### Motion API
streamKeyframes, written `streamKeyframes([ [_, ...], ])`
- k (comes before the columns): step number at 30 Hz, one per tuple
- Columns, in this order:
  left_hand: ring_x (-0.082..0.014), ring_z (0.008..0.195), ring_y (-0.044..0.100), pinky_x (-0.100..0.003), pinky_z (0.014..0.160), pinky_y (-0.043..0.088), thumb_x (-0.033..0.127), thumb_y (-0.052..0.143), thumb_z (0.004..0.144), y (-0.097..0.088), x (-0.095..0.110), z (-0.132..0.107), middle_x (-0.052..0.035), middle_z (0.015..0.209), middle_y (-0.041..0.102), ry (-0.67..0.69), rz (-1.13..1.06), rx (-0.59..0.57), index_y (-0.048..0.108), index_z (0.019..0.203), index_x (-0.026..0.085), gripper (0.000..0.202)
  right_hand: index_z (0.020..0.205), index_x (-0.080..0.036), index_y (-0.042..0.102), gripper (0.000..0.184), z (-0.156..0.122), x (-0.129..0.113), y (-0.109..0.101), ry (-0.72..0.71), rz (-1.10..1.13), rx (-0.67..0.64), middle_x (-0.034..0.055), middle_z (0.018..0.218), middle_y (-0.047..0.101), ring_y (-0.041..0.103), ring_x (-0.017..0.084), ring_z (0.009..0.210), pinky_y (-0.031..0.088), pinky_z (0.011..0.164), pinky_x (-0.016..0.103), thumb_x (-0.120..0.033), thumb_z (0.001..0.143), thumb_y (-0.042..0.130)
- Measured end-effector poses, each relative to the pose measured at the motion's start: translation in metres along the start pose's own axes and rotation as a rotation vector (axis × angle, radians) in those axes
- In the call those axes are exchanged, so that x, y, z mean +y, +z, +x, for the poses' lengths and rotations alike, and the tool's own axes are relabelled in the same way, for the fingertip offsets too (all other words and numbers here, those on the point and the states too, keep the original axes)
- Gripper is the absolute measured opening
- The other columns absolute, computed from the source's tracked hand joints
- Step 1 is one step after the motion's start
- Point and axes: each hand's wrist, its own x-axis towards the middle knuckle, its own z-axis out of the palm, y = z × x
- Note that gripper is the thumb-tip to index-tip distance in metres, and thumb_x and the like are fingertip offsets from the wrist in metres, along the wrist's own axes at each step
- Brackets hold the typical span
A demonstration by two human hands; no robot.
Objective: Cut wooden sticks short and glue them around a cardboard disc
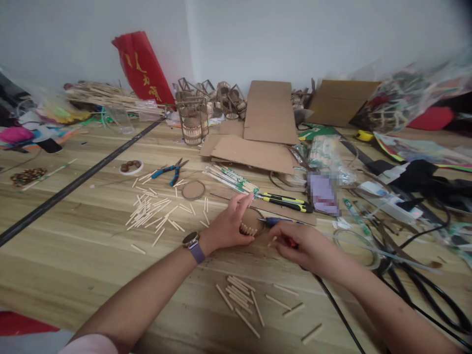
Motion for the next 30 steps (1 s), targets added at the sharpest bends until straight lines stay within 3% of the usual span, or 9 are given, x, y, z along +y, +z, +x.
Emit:
streamKeyframes([
  [3, -0.0318, 0.129, 0.04, -0.046, 0.108, 0.037, 0.016, 0.079, 0.058, 0.0, 0.0, 0.0, -0.0147, 0.147, 0.02, -0.009, -0.012, -0.003, 0.006, 0.149, 0.027, 0.117, 0.083, -0.02, 0.063, 0.015, 0.007, 0.008, 0.009, 0.099, 0.017, 0.03, -0.0037, 0.059, 0.056, 0.05, 0.011, 0.052, 0.036, 0.049, 0.02, -0.017, 0.081, 0.049],
  [11, -0.0327, 0.129, 0.04, -0.047, 0.107, 0.037, 0.019, 0.079, 0.059, 0.002, -0.004, 0.0, -0.015, 0.147, 0.02, 0.022, -0.004, 0.01, 0.006, 0.148, 0.028, 0.115, 0.082, -0.018, 0.065, 0.018, 0.015, 0.013, 0.036, 0.133, 0.028, 0.1, 0.0013, 0.069, 0.066, 0.056, 0.014, 0.057, 0.04, 0.052, 0.023, -0.015, 0.081, 0.047],
  [24, -0.0329, 0.131, 0.038, -0.046, 0.108, 0.036, 0.021, 0.078, 0.061, 0.002, -0.003, 0.0, -0.0166, 0.146, 0.021, 0.043, 0.002, 0.016, 0.009, 0.148, 0.024, 0.111, 0.085, -0.017, 0.065, 0.017, 0.017, 0.018, 0.044, 0.032, -0.122, 0.125, 0.0066, 0.081, 0.069, 0.063, 0.018, 0.074, 0.048, 0.065, 0.028, -0.016, 0.088, 0.048],
  [30, -0.0332, 0.132, 0.037, -0.048, 0.108, 0.036, 0.023, 0.079, 0.061, 0.002, -0.004, 0.0, -0.0156, 0.146, 0.022, 0.04, -0.008, 0.012, 0.007, 0.148, 0.027, 0.113, 0.088, -0.016, 0.066, 0.018, 0.016, 0.017, 0.043, 0.004, -0.256, 0.135, 0.0083, 0.085, 0.068, 0.063, 0.019, 0.079, 0.048, 0.069, 0.029, -0.017, 0.09, 0.048],
])
